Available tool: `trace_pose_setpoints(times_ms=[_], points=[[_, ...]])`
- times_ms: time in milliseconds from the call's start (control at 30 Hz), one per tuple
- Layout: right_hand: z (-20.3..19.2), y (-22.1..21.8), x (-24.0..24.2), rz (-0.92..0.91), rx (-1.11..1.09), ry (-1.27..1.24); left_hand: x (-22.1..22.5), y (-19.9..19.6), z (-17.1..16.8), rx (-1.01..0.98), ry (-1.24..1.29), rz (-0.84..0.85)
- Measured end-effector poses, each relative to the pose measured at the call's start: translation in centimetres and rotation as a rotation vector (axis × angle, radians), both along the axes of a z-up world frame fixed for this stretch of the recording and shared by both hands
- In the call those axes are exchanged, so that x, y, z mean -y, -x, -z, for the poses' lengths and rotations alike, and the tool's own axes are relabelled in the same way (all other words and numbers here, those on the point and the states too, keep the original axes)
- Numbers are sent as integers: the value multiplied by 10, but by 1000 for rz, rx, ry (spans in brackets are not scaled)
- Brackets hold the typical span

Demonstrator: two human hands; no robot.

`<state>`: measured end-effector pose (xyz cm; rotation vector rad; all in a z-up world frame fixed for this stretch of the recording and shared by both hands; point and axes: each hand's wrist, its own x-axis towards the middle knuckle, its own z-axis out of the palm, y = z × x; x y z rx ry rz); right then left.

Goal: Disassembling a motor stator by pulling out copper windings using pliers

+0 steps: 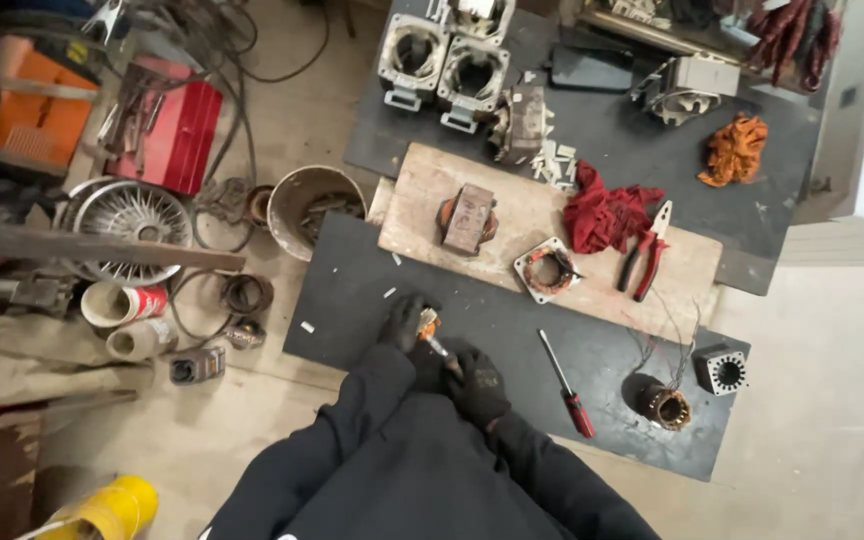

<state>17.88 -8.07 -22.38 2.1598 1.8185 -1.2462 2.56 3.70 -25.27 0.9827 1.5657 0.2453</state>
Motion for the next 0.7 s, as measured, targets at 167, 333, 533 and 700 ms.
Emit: trace_pose_setpoints(times_ms=[167, 333, 533, 700], points=[[13, -23, 33, 97, -5, 123, 2, 23, 5, 139, -165, 52], [4, -64, 51, 330, -117, 270, 15, 64, -26, 356, -403, 10], [-26, -76, 49, 551, -199, 257, 11, 51, 16, -98, -522, 567], [-112, -42, 45, 850, -1029, 38, 13, 44, 58, 194, -505, 348]])
